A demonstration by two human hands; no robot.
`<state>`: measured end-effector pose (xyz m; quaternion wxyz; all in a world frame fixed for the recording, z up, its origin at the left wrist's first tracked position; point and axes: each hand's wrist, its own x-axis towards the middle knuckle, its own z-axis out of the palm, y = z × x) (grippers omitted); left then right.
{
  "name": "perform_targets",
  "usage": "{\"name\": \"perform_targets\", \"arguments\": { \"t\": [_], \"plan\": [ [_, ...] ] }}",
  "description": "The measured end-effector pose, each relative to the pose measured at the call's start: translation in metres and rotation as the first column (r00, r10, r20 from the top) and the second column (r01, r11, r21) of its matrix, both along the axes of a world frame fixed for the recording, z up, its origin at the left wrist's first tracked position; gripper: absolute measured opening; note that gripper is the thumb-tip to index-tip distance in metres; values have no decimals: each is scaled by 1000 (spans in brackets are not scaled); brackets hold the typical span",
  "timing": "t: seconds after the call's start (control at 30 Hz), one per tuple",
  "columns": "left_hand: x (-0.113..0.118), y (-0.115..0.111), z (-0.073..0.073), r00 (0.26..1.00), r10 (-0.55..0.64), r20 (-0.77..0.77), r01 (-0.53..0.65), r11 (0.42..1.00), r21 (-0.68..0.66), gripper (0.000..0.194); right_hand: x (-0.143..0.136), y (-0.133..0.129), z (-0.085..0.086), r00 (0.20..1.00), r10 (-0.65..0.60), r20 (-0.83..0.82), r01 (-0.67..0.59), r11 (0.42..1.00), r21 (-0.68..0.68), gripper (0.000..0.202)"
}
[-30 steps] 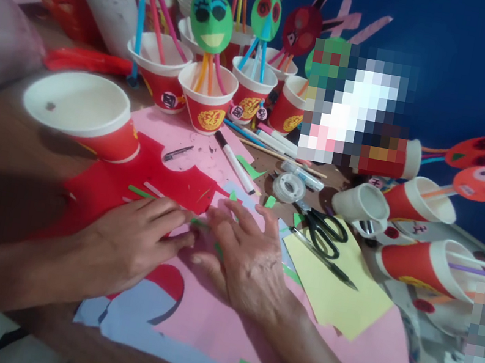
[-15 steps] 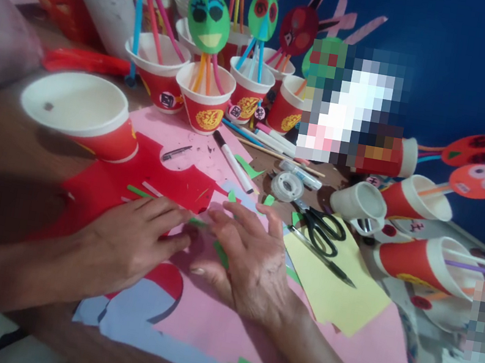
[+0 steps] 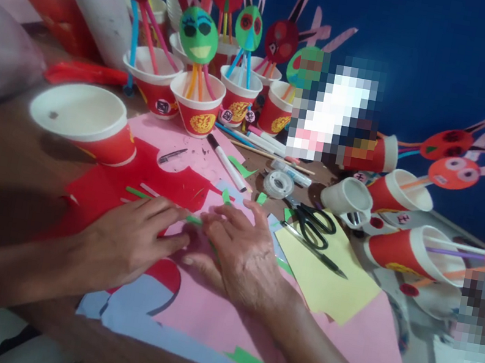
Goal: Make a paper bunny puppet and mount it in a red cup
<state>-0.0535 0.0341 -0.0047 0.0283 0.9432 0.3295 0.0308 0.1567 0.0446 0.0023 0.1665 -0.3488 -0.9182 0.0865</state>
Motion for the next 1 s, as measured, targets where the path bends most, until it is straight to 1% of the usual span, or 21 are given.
{"name": "perform_targets", "arguments": {
  "t": [0.13, 0.23, 0.3, 0.4, 0.47, 0.63, 0.83, 1.0],
  "plan": [
    [1, -1, 3, 1000, 0, -21, 0, 1000, -6, 26, 5, 2, 0, 996, 28, -87, -23, 998, 55, 28],
    [1, -2, 3, 1000, 2, -19, -2, 1000, 21, 20, 7, 0, 2, 985, 106, -133, -91, 989, 112, 31],
    [1, -1, 2, 1000, 4, -22, -4, 1000, 24, 22, 7, -1, 1, 979, 162, -121, -148, 982, 118, 35],
    [0, -1, 1, 1000, 4, -25, -3, 1000, 8, 32, 6, -3, -2, 975, 215, -62, -209, 974, 93, 38],
    [-1, -1, 1, 1000, 0, -12, 0, 1000, 12, 34, 6, -4, -4, 976, 216, -40, -213, 974, 78, 39],
    [-2, -2, -1, 997, -1, 75, -3, 998, 57, 28, 4, -3, -3, 980, 192, -59, -189, 981, 48, 40],
    [-6, -3, -2, 991, -8, 131, -1, 998, 68, 27, 6, -2, -3, 973, 223, -49, -219, 973, 76, 38],
    [-8, -3, -1, 983, -8, 184, -1, 999, 46, 19, 7, -1, -4, 966, 249, -73, -240, 964, 112, 36]
  ]
}}
